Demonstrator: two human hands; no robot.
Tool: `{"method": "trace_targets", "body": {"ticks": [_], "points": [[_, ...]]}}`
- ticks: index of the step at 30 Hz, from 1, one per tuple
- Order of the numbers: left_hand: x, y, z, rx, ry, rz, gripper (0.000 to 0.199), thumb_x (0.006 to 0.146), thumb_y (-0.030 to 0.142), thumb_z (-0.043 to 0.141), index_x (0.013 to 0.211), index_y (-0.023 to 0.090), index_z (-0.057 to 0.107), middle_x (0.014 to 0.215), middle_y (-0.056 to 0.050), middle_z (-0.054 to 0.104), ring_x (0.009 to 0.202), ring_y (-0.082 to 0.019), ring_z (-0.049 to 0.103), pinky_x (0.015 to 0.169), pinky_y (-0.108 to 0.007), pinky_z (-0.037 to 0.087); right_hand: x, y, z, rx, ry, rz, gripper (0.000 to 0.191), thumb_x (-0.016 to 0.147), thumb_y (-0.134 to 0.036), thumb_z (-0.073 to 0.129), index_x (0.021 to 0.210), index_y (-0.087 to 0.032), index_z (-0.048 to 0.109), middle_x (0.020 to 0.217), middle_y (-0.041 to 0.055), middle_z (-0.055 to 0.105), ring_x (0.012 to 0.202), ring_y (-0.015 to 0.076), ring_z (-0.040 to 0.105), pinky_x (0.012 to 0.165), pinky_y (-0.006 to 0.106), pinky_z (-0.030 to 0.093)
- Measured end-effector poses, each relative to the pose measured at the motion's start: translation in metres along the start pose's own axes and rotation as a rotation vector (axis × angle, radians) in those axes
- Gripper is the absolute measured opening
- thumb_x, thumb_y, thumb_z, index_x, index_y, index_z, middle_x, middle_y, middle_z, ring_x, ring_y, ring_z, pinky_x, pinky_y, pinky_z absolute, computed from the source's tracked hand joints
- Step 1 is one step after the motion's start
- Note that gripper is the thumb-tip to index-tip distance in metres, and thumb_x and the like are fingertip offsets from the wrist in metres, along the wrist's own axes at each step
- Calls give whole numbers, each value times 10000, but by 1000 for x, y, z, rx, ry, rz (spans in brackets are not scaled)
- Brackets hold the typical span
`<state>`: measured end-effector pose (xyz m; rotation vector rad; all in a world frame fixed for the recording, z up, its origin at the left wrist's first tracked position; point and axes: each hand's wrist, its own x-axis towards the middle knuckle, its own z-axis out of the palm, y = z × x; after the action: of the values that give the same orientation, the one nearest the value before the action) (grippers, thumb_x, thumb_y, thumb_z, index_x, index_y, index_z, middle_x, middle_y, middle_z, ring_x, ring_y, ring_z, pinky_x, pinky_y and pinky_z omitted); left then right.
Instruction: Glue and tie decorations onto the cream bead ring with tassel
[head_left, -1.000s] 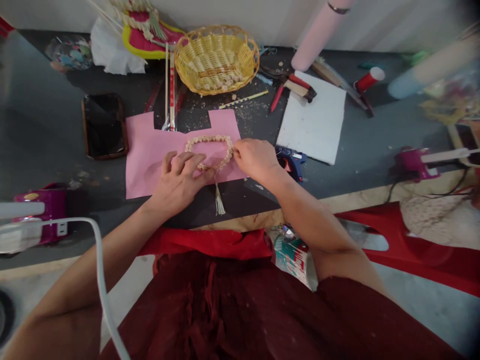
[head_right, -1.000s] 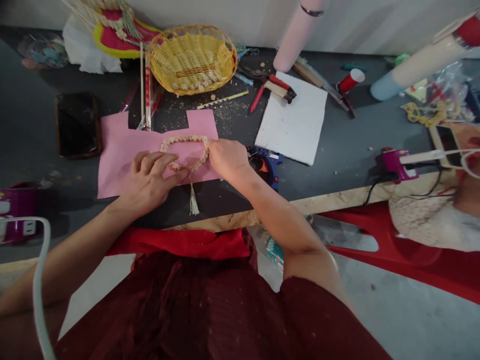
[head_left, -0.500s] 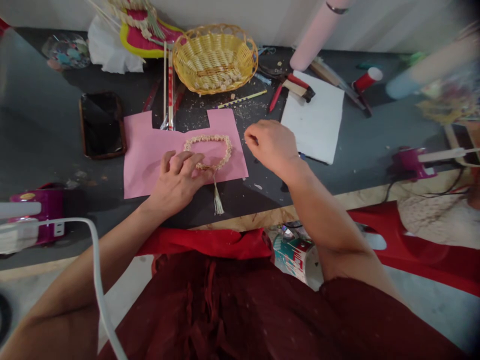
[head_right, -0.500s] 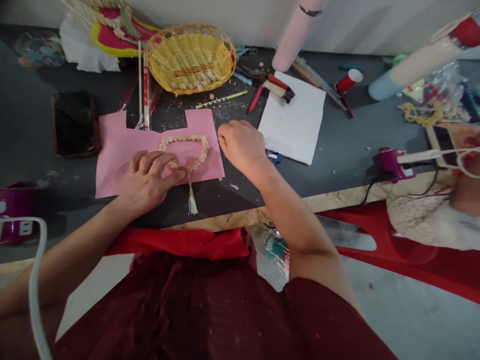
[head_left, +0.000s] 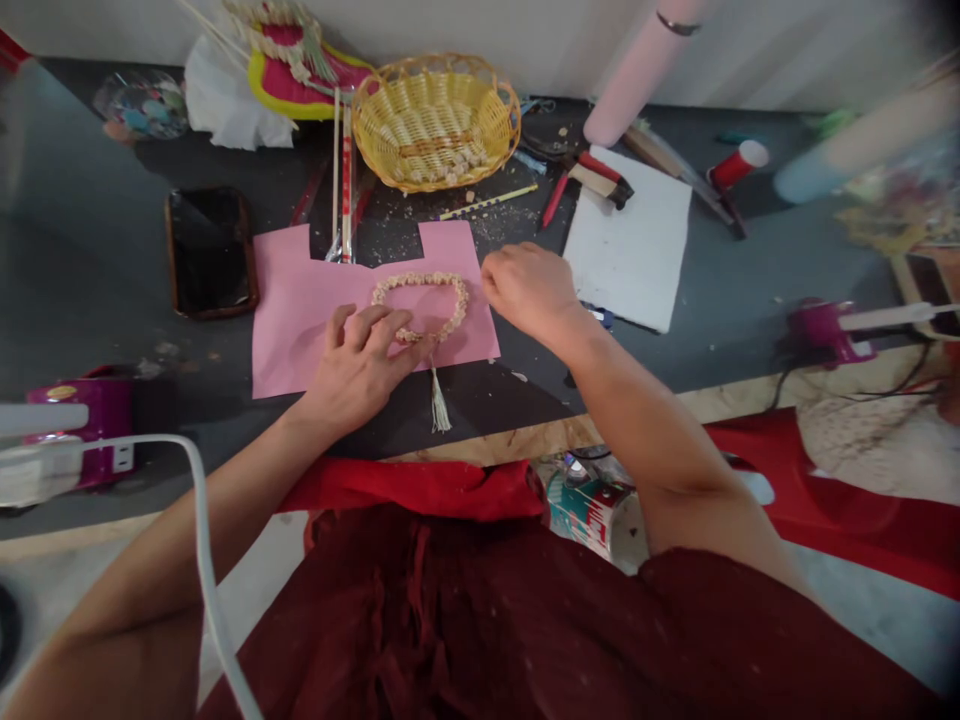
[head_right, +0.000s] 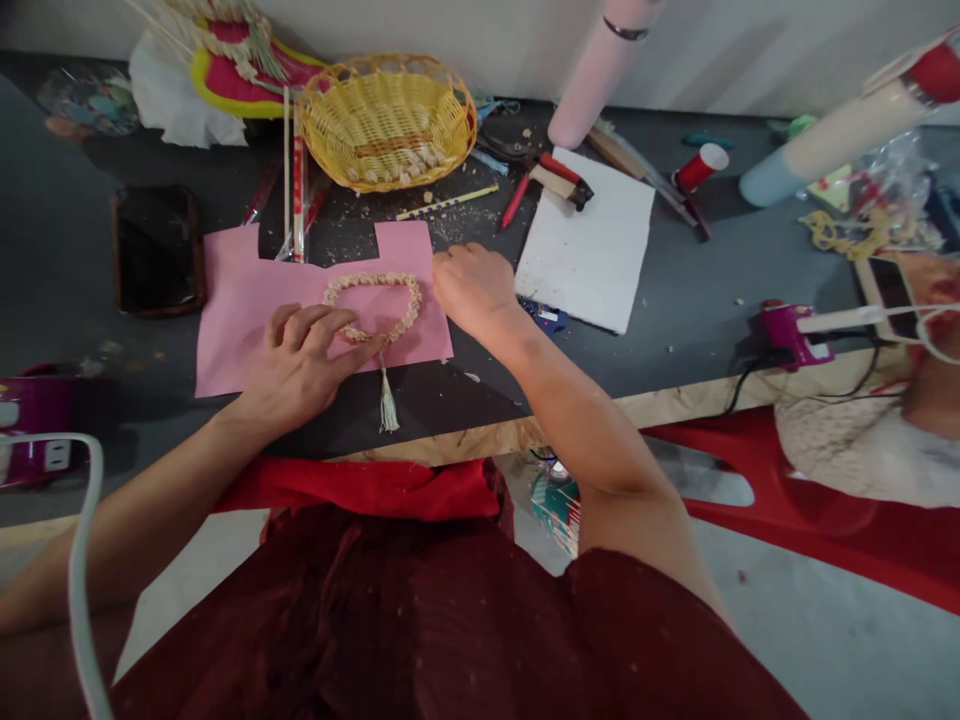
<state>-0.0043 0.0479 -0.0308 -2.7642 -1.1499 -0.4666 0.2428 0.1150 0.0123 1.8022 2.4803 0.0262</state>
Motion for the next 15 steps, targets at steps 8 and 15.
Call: {"method": "trace_targets", "body": {"ticks": [8,15], "points": [[-1,0,3,4,18,-2,387,929,165,523,1263,348,590,1383,-68,492,1290,-291,409,1095,-545,307,-14,-7,1,82,-76,-50,266,955,-262,487,1020,-184,733,1001,97,727,911,233,622,690,329,384],[0,1,1,-10,-12,-9,390,932,161,507,1262,344,609,1388,-87,498,1284,-312,409,1078,-566,313,-10,-16,11,68,-15,34,267,924,-210,470,935,-171,734,943,109,732,859,232,630,677,328,390]]}}
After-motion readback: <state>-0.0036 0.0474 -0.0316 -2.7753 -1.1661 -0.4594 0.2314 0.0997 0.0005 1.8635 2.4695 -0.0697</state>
